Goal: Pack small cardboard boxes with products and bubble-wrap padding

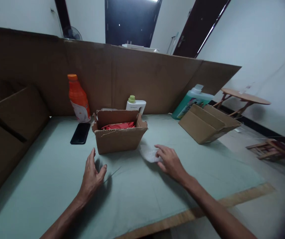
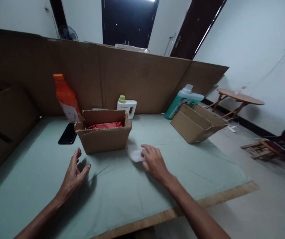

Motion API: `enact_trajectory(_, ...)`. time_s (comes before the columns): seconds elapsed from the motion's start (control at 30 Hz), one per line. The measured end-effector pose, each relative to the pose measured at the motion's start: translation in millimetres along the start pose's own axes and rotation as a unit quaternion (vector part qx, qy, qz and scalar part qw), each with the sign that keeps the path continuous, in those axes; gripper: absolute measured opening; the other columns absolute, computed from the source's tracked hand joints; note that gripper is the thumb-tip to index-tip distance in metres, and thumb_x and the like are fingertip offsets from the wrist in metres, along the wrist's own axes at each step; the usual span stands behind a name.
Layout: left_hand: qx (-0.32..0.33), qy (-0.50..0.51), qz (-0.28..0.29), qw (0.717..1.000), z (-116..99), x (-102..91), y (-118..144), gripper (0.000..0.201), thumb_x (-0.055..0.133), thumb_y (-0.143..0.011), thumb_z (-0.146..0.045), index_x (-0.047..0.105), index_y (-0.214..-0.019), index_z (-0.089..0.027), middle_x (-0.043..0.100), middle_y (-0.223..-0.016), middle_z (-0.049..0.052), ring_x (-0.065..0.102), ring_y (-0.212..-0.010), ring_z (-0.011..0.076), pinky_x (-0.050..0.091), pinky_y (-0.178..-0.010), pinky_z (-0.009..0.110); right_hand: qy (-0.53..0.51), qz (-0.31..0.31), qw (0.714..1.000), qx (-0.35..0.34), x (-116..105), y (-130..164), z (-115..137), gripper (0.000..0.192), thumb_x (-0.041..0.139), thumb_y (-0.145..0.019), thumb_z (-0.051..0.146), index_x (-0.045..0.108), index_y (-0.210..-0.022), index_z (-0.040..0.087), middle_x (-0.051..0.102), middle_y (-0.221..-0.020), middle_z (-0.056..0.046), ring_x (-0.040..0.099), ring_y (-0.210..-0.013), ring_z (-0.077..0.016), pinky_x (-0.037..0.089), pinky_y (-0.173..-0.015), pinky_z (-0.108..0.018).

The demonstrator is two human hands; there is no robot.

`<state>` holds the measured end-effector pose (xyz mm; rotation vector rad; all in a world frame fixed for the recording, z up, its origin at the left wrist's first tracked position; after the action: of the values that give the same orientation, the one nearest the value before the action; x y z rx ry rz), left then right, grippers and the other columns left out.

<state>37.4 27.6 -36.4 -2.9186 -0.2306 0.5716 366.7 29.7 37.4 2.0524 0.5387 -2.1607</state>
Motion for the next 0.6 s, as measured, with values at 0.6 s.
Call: enact_trajectory(0.6,0.12,-0.207,0.163,0.957,-50.0,59.8,20.5,0.043,0.053,-0.089,-0.027,0.06,-0.13,-0.019,0.066,-0.126,0.012,0.058,-0.118,0.0281,0.045,-0.105,0.047,-0.244,0.032,0.954,-0.168,11.0,59.9,70.7,0.033,0.058,-0.094,0.037,0.068,-0.12,0.02,0.062,-0.14,-0.013,0.052,-0.132,-0.0312,0.043,-0.105,-0.053)
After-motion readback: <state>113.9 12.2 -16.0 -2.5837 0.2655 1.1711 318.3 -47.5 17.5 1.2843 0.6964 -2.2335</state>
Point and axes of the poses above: each hand's wrist, its own y-axis away from the middle knuckle, its own x-axis out of the palm, z = x × y, the point moved 4 cm from there along -y, towards the middle knuckle
